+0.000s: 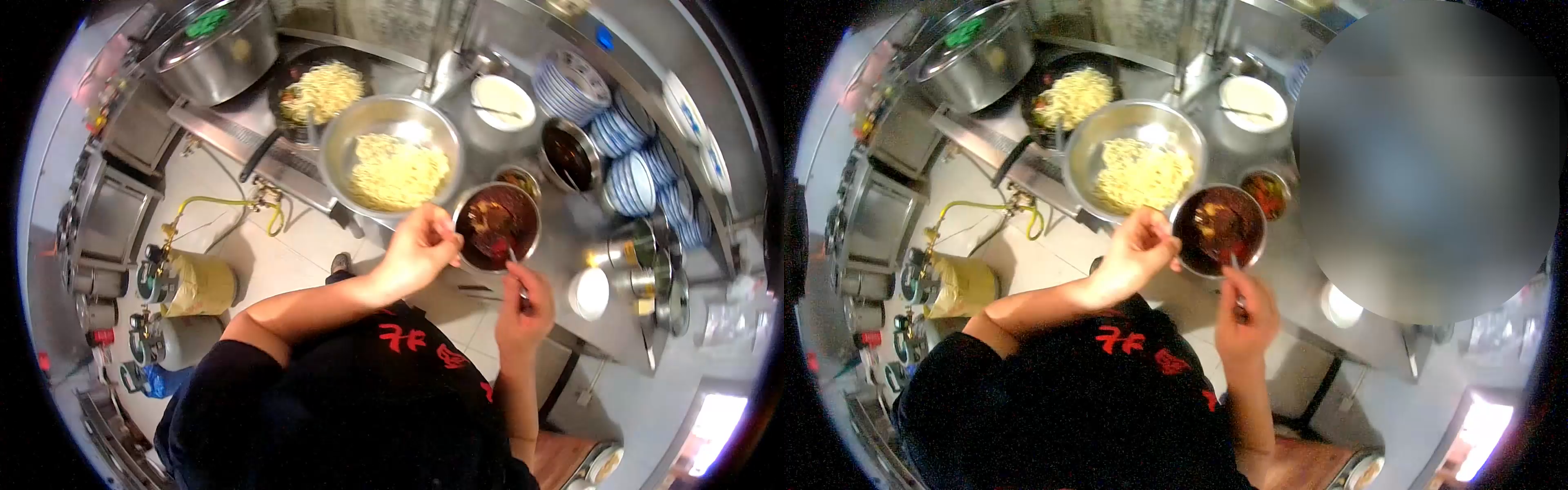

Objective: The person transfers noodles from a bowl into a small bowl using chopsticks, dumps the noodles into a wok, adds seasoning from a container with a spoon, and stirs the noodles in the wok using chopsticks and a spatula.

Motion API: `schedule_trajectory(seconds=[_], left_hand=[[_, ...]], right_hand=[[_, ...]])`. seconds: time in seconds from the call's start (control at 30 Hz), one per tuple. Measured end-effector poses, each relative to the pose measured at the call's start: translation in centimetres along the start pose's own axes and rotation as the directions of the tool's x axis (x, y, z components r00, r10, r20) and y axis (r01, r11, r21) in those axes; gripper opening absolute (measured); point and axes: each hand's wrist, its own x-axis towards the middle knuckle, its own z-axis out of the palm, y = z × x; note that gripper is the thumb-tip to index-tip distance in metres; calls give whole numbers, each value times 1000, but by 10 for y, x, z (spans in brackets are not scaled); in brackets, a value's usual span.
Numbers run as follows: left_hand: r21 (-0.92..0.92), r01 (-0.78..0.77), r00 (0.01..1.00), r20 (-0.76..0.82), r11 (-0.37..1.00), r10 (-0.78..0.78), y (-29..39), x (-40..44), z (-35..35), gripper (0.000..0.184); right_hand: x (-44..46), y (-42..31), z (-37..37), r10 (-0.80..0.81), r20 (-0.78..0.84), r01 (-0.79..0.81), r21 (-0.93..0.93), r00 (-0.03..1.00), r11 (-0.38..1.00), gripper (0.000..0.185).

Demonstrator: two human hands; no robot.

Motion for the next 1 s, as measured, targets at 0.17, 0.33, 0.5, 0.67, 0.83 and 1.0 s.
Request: schedule_trajectory(seconds=[0.17, 0.33, 0.5, 0.67, 0.83, 1.0], left_hand=[[-10, 55, 998, -6, 998, -55, 27, 23, -68, 19], [-24, -46, 998, -48, 999, 44, 80, 47, -158, 32], [45, -48, 991, -119, 998, 53, 132, 61, -228, 48], [6, -53, 987, -152, 999, 53, 155, 71, -271, 45], [5, -45, 977, -208, 999, 45, 164, 72, -286, 42], [-20, -46, 960, -277, 999, 38, 169, 72, -287, 39]], right_hand=[[15, -25, 46, -97, 19, 99, -120, 995, 988, 15], [54, -72, 130, -130, 130, 156, -213, 983, 965, 16], [95, -99, 213, -296, 274, 363, -244, 915, 899, 15], [121, -105, 262, -364, 307, 423, -154, 880, 893, 16], [143, -99, 282, -414, 395, 448, 7, 820, 894, 17], [163, -86, 297, -329, 438, 273, 188, 837, 944, 16]])
